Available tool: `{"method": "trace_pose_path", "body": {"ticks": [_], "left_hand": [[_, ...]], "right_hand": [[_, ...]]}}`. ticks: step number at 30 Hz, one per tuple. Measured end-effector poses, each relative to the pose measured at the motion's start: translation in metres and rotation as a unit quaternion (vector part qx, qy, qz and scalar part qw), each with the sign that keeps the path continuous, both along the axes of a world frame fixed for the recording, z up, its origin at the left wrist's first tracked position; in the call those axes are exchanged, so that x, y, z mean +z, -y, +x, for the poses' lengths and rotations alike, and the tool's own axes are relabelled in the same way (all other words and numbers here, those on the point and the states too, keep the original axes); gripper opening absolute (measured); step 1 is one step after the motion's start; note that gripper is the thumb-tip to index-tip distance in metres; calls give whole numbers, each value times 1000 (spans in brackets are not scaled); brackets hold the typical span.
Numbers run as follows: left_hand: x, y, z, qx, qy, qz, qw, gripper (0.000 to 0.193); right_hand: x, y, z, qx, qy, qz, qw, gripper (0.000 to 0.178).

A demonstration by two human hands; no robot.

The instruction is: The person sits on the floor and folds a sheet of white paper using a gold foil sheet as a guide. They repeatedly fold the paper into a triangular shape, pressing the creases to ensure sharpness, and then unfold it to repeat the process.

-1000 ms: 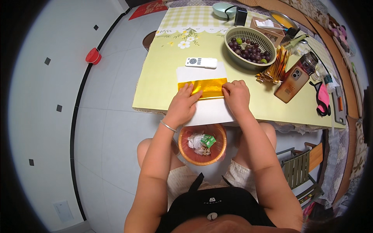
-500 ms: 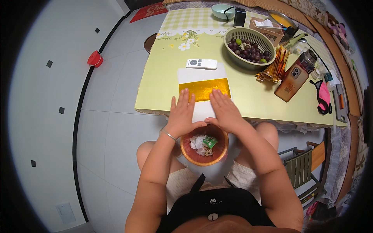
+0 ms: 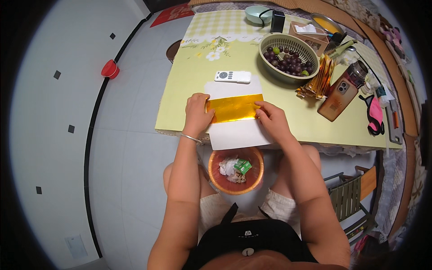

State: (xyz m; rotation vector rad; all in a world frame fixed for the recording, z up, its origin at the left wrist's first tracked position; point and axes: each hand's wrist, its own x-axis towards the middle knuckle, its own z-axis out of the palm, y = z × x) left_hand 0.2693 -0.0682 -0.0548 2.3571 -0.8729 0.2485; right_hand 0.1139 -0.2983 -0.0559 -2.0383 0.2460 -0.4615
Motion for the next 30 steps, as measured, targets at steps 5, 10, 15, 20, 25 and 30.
{"method": "trace_pose_path", "body": {"ticks": [5,10,15,20,25,30], "left_hand": [[9,7,9,40,-136,38,989,36],[-3,4,16,36,-104,31,993,25],[-5,1,4,48,-232,-171,956,11],[11,-1,-20,27,-413,-332,848,6],[15,-6,-29,47,-455,-367,810,2],[8,-12,-27,50,-462,-366,807,5]], "right_hand": [[-13,7,11,-10,-61,103,993,29],[-18,8,11,2,-38,106,994,30],[-6,8,10,5,-55,204,978,41],[-2,10,11,-6,-59,301,952,31],[0,15,15,-3,-66,362,930,14],[7,14,16,-23,-67,363,929,13]]}}
